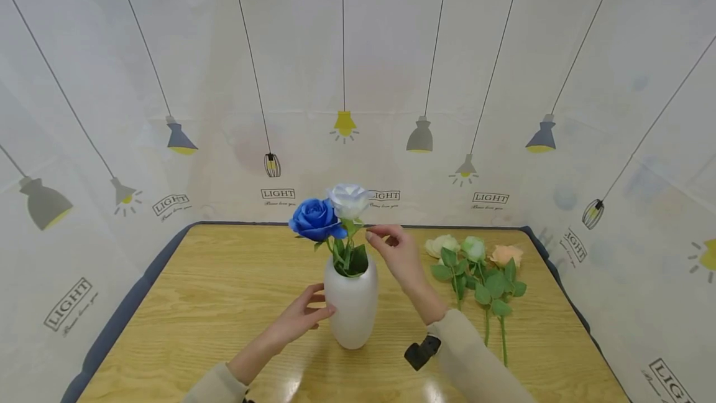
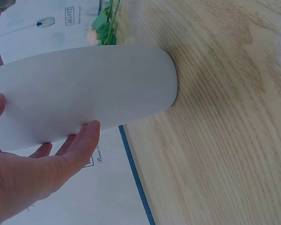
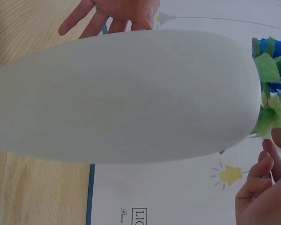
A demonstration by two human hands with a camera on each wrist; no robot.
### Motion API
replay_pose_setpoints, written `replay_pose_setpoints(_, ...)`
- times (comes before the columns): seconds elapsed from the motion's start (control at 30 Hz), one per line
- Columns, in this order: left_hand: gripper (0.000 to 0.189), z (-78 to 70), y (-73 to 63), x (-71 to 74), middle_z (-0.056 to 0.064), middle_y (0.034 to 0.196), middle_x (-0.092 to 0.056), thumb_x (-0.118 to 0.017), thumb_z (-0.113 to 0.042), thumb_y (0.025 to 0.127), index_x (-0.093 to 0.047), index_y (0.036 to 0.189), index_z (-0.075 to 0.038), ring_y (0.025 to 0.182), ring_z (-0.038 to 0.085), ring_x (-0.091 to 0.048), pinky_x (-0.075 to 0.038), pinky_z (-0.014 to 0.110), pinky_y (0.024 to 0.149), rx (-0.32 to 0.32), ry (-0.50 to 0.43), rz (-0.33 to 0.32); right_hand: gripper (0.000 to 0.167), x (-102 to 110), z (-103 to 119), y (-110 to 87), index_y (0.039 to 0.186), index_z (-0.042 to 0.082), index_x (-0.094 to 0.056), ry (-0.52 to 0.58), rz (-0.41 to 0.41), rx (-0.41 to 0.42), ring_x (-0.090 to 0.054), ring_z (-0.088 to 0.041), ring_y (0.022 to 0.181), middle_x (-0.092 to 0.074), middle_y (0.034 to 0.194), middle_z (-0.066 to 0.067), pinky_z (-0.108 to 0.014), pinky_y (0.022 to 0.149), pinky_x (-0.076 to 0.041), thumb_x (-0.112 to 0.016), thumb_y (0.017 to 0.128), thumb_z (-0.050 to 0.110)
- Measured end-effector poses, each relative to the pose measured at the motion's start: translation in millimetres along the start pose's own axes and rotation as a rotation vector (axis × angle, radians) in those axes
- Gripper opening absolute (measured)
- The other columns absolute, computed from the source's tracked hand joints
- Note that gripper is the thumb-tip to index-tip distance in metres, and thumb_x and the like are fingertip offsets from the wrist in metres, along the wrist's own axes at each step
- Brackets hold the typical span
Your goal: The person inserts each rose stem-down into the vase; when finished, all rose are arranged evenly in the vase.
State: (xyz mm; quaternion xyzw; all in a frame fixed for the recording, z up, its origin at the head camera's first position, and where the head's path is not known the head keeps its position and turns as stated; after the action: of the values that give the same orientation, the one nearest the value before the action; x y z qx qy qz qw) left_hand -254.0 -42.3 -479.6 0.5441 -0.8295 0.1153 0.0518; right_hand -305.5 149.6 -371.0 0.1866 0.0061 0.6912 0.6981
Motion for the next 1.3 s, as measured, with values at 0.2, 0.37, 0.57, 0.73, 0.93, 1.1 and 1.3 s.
replay_pose_setpoints(0.2, 0.068, -0.4, -1.5, -0.2, 0.022, 0.127, -0.038, -0.059, -0.039, 0.083, -0.027, 0.135, -0.007, 0.107, 0.038, -0.045, -0.041, 0.05, 0.077, -0.004, -0.003, 0.0, 0.034, 23.4, -13.9, 0.5, 0.102, 0.001, -0.062, 0.018, -0.095, -0.06, -0.046, -0.014, 0.064, -0.057, 0.088, -0.005, -0.024, 0.056, -0.039, -0.064, 0.082, 0.028)
replay_pose_setpoints(0.37, 0.068, -0.4, -1.6, 0.2, 0.021, 0.126, -0.038, -0.059, -0.039, 0.083, -0.028, 0.135, -0.008, 0.107, 0.037, -0.046, -0.041, 0.05, 0.076, -0.001, -0.007, -0.001, 0.038, 44.4, -26.1, -1.2, 0.105, 0.003, -0.061, -0.028, -0.133, -0.117, -0.046, -0.015, 0.068, -0.055, 0.088, -0.008, -0.024, 0.057, -0.039, -0.061, 0.083, 0.035)
replay_pose_setpoints(0.57, 0.068, 0.8, -0.3, 1.4, 0.02, 0.126, -0.039, -0.059, -0.04, 0.083, -0.029, 0.134, -0.007, 0.107, 0.036, -0.046, -0.042, 0.049, 0.077, 0.001, -0.006, -0.004, 0.043, 66.7, -42.1, -5.1, 0.108, 0.004, -0.059, -0.034, -0.145, -0.152, -0.044, -0.012, 0.066, -0.053, 0.086, -0.005, -0.025, 0.055, -0.038, -0.057, 0.084, 0.04)
replay_pose_setpoints(0.73, 0.067, 0.4, -0.4, 1.7, 0.021, 0.125, -0.039, -0.059, -0.04, 0.083, -0.03, 0.134, -0.007, 0.106, 0.037, -0.046, -0.041, 0.049, 0.078, -0.006, -0.001, -0.008, 0.045, 81.2, -56.5, -6.8, 0.111, 0.003, -0.057, -0.047, -0.154, -0.181, -0.047, -0.011, 0.071, -0.054, 0.093, -0.002, -0.023, 0.057, -0.04, -0.056, 0.085, 0.04)
replay_pose_setpoints(0.93, 0.067, 1.8, -0.5, 0.9, 0.021, 0.125, -0.039, -0.06, -0.04, 0.083, -0.03, 0.133, -0.007, 0.106, 0.037, -0.047, -0.041, 0.049, 0.078, 0.0, -0.006, -0.005, 0.04, 105.6, -123.1, 7.5, 0.115, 0.007, -0.057, 0.006, -0.122, -0.155, -0.05, -0.012, 0.083, -0.053, 0.109, -0.005, -0.027, 0.068, -0.043, -0.056, 0.086, 0.035)
replay_pose_setpoints(1.1, 0.068, 1.4, 0.0, 0.0, 0.021, 0.125, -0.039, -0.06, -0.041, 0.082, -0.03, 0.134, -0.007, 0.106, 0.037, -0.046, -0.041, 0.049, 0.079, 0.013, -0.009, 0.002, 0.033, 127.7, -181.0, 18.9, 0.11, 0.013, -0.062, 0.036, -0.145, -0.149, -0.052, -0.02, 0.084, -0.056, 0.105, -0.004, -0.035, 0.068, -0.044, -0.06, 0.084, 0.034)
replay_pose_setpoints(1.3, 0.068, 1.6, 0.5, 0.0, 0.02, 0.125, -0.04, -0.059, -0.041, 0.082, -0.03, 0.133, -0.007, 0.106, 0.036, -0.047, -0.041, 0.048, 0.077, 0.008, -0.002, -0.002, 0.051, 127.2, -132.3, -7.2, 0.117, 0.0, -0.054, -0.103, -0.176, -0.242, -0.05, -0.017, 0.079, -0.052, 0.107, -0.01, -0.029, 0.066, -0.042, -0.055, 0.086, 0.041)
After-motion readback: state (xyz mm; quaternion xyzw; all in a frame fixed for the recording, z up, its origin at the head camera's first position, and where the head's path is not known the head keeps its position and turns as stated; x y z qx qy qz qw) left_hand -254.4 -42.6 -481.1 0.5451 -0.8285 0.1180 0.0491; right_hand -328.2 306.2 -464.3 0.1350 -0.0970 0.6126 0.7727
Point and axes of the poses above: each hand's wrist, its own y-axis towards the middle knuckle, its own x-axis out of the back of the hand, z = x × y, the point moved 7 cm from there along y, towards the middle knuckle
